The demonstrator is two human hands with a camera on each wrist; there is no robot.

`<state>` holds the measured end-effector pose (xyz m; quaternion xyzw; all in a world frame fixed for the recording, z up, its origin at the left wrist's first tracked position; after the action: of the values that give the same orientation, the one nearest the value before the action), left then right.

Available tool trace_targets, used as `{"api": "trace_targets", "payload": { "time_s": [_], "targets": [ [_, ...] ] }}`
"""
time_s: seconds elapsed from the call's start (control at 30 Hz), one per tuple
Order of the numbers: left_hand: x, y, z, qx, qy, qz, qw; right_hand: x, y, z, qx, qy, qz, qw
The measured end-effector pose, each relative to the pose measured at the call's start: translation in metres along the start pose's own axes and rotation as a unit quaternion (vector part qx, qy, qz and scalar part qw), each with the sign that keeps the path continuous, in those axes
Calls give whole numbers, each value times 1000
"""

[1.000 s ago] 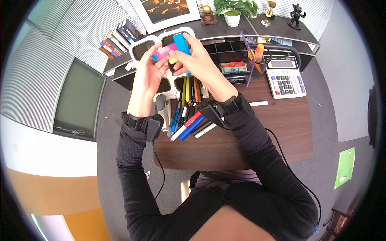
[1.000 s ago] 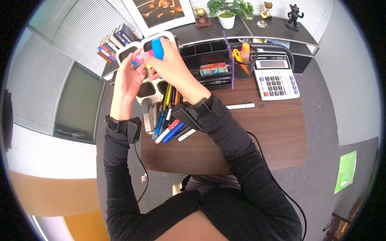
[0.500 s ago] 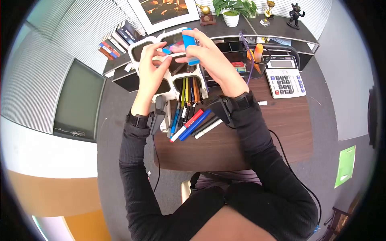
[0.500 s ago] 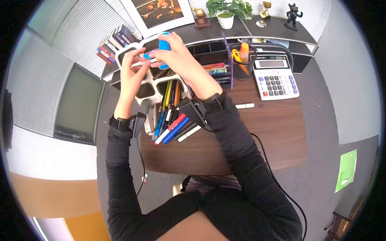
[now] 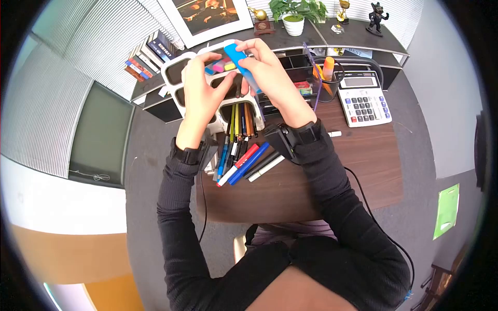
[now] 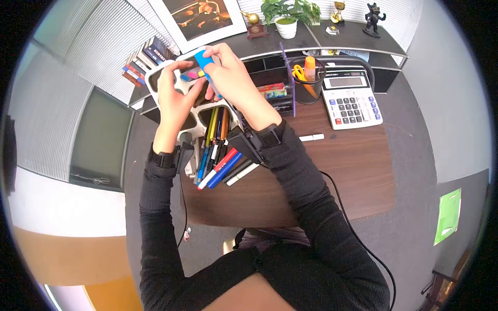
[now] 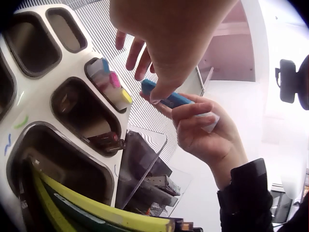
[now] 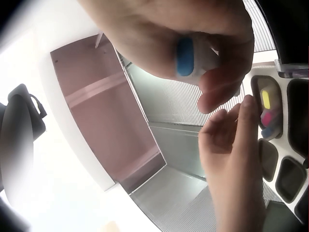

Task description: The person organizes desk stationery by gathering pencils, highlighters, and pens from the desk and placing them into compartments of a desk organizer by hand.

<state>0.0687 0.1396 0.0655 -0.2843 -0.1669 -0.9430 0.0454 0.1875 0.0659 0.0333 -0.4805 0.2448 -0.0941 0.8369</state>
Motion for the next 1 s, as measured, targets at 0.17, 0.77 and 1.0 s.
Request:
{"api": "trace_targets", "payload": {
  "time_s": [0.17,0.77,1.0],
  "targets": [
    [3,-15,-4,5,-50,111,993,1,-4,-1,15,4,-26,1000],
    [7,-26,4,2,-52,-32,998,-23,2,-2,45,-161,99,981],
    [0,-38,1,43,-79,-61,994,-7,9,7,29,-53,45,997]
  ]
}}
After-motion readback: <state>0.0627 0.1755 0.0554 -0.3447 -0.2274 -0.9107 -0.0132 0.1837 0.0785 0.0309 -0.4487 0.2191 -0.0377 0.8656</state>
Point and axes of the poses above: each hand's wrist, its own z-axis towards the middle knuckle, its own x-axis out of the back of the hand, y = z × x, the point moved 7 cm from there along z, towards the middle knuckle, and after that the axes turned 7 degrees about x, right-handed, at the moved point
